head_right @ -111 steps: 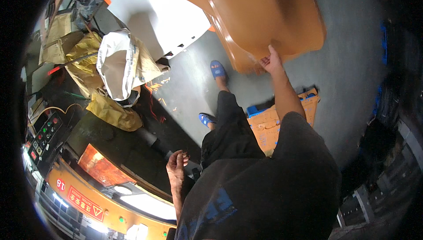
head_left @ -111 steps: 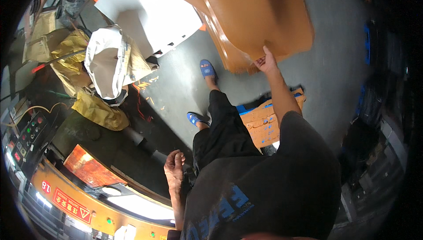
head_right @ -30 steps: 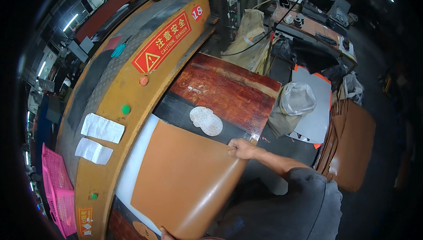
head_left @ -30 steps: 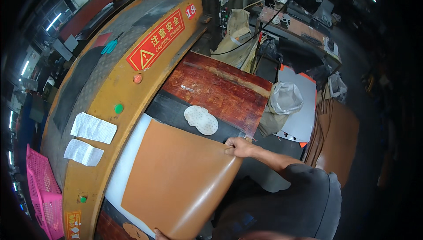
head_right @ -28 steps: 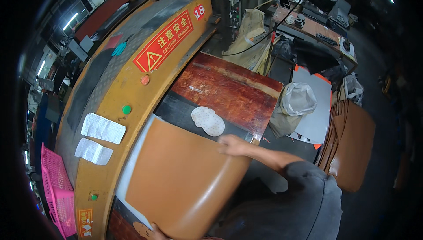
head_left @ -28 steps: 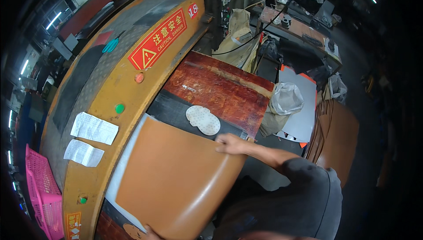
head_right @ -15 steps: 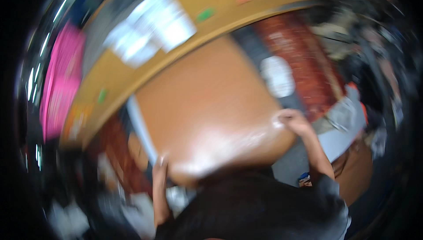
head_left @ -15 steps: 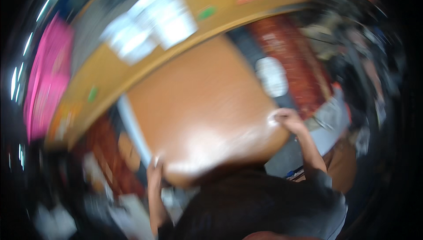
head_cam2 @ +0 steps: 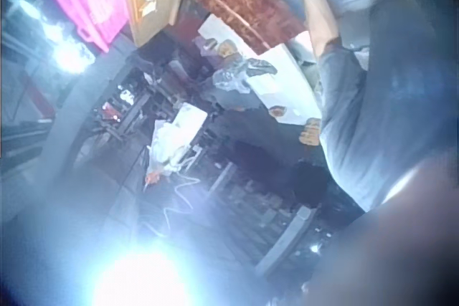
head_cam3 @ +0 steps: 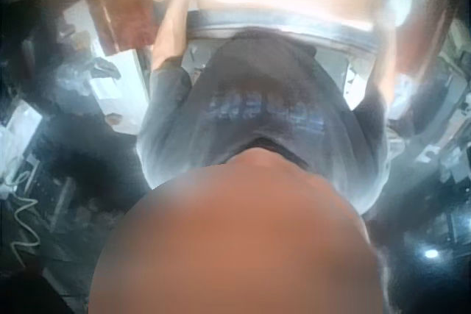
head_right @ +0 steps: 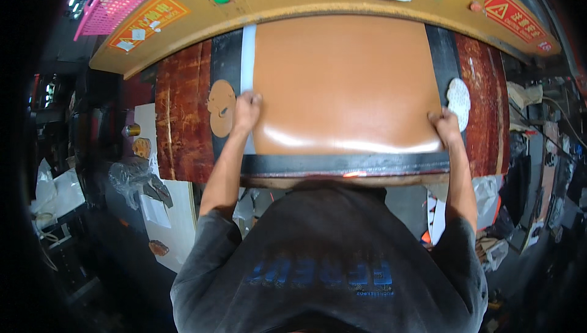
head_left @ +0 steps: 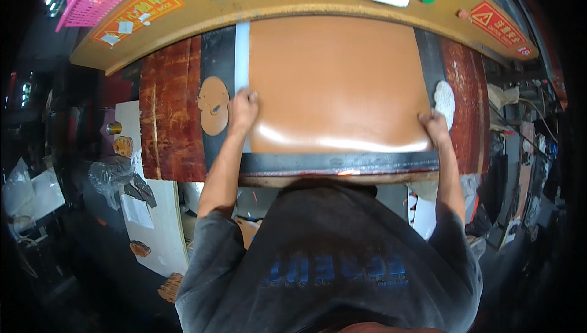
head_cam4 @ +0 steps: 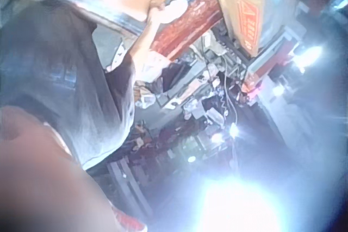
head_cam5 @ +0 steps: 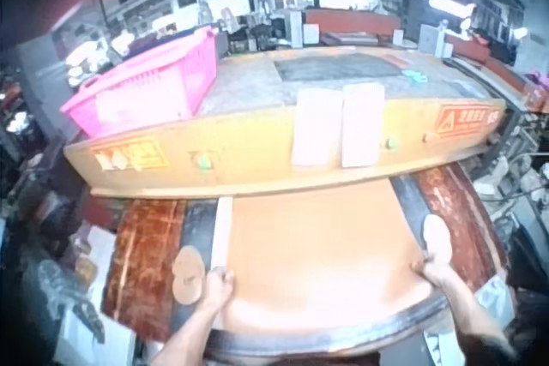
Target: The person repeatedly rubs small white pads against a brown sheet on a workbench, then removes and stacks brown cutouts. They place a new brown sheet on the bench and continue rubbing with the pads.
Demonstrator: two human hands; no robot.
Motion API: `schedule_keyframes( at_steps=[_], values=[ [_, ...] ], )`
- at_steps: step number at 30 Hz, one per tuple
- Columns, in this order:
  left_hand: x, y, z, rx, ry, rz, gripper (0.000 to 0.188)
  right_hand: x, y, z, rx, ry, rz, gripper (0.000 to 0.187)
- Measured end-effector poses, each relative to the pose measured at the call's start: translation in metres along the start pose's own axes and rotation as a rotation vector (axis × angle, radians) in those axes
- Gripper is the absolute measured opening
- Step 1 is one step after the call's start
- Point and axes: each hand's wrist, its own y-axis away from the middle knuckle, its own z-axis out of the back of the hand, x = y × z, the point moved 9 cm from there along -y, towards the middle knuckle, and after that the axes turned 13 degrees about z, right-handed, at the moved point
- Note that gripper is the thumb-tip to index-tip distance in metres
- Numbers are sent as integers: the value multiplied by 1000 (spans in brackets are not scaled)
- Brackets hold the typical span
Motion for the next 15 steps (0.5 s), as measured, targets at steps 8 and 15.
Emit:
schedule_keyframes(
  at_steps=[8, 15],
  values=[
    [-7, -19, 21, -4, -70, 40, 31, -5, -11, -18, -79, -28, -49, 29],
    [51, -22, 95, -254, -270, 183, 67, -21, -14, -7, -286, 61, 174, 37]
  ],
)
